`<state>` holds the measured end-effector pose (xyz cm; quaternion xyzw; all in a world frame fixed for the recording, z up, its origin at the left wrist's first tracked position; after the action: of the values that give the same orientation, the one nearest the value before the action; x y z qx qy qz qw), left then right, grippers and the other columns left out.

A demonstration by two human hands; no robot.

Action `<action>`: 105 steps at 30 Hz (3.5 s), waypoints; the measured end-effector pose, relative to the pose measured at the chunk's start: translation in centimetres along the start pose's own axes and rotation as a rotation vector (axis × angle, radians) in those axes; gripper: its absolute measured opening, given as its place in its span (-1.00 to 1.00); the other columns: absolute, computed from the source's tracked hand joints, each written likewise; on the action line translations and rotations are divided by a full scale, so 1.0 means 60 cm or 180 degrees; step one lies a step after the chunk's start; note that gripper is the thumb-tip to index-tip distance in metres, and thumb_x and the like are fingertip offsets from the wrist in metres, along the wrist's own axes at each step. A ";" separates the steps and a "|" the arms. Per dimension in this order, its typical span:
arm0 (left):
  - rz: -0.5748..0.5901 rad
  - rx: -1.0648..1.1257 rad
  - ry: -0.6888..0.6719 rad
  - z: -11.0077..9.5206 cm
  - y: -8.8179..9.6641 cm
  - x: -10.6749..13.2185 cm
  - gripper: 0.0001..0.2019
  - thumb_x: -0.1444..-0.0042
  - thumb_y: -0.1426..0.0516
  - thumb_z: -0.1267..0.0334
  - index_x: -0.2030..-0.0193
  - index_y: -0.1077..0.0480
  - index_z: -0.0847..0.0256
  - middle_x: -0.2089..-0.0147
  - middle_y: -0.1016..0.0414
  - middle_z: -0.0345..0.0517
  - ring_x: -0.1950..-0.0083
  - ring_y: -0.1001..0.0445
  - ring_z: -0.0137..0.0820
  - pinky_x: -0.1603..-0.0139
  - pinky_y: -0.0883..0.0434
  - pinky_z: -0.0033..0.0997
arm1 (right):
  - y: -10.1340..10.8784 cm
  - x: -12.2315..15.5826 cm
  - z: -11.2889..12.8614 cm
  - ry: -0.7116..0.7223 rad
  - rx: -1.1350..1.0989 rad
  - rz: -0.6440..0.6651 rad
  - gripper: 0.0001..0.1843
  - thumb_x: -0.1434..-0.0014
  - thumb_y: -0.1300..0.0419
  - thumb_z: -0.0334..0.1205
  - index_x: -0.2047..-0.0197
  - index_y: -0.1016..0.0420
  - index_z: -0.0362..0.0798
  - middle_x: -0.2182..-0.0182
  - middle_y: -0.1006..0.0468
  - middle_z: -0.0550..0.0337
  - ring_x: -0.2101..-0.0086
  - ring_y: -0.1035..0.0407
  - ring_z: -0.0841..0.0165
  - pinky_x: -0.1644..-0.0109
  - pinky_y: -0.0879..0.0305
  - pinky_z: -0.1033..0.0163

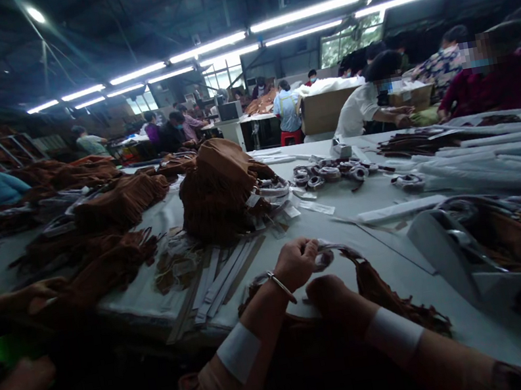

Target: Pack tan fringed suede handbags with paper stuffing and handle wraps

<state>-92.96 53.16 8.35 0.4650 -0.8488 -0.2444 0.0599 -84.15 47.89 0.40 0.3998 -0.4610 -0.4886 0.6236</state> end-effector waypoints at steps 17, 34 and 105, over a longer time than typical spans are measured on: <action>-0.0007 0.0121 0.0106 0.003 0.005 -0.010 -0.56 -0.25 0.01 -0.06 0.39 -0.40 0.30 0.53 -0.26 -0.24 0.50 -0.18 -0.50 0.48 -0.13 -0.49 | 0.028 0.180 -0.049 -0.0770 -0.4004 -0.1892 -0.48 -0.01 -0.36 0.10 0.05 -0.53 -0.06 0.49 -0.54 0.19 0.56 -0.34 0.36 0.53 -0.26 0.28; -0.0166 0.0357 0.0351 0.005 0.003 0.001 -0.51 -0.20 -0.12 -0.07 0.01 -0.40 0.38 0.32 -0.49 -0.03 0.37 -0.40 -0.42 0.38 -0.30 -0.48 | 0.027 0.083 0.011 -0.0869 -0.6052 -0.1881 -0.48 0.17 -0.50 0.06 0.28 -0.45 -0.09 0.56 -0.44 0.32 0.65 -0.21 0.53 0.62 -0.10 0.37; 0.0857 -0.1538 -0.0865 -0.005 0.007 0.048 -0.69 -0.15 -0.17 -0.01 0.36 -0.44 0.24 0.39 -0.46 -0.12 0.34 -0.34 -0.40 0.26 -0.23 -0.43 | 0.149 0.080 -0.071 0.1406 -0.1474 -0.1695 -0.80 -0.17 -0.16 -0.44 0.44 -0.54 -0.09 0.44 -0.46 0.16 0.35 -0.35 0.36 0.24 -0.28 0.23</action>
<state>-94.78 50.89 8.45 0.2837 -0.8203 -0.4890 0.0864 -77.39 45.22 8.65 0.4495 -0.0747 -0.6260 0.6328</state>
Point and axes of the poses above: each hand's wrist, its own x-axis away from the middle knuckle, its own y-axis out of the back of the hand, z = x × y, the point moved 1 cm from there along -x, towards the middle knuckle
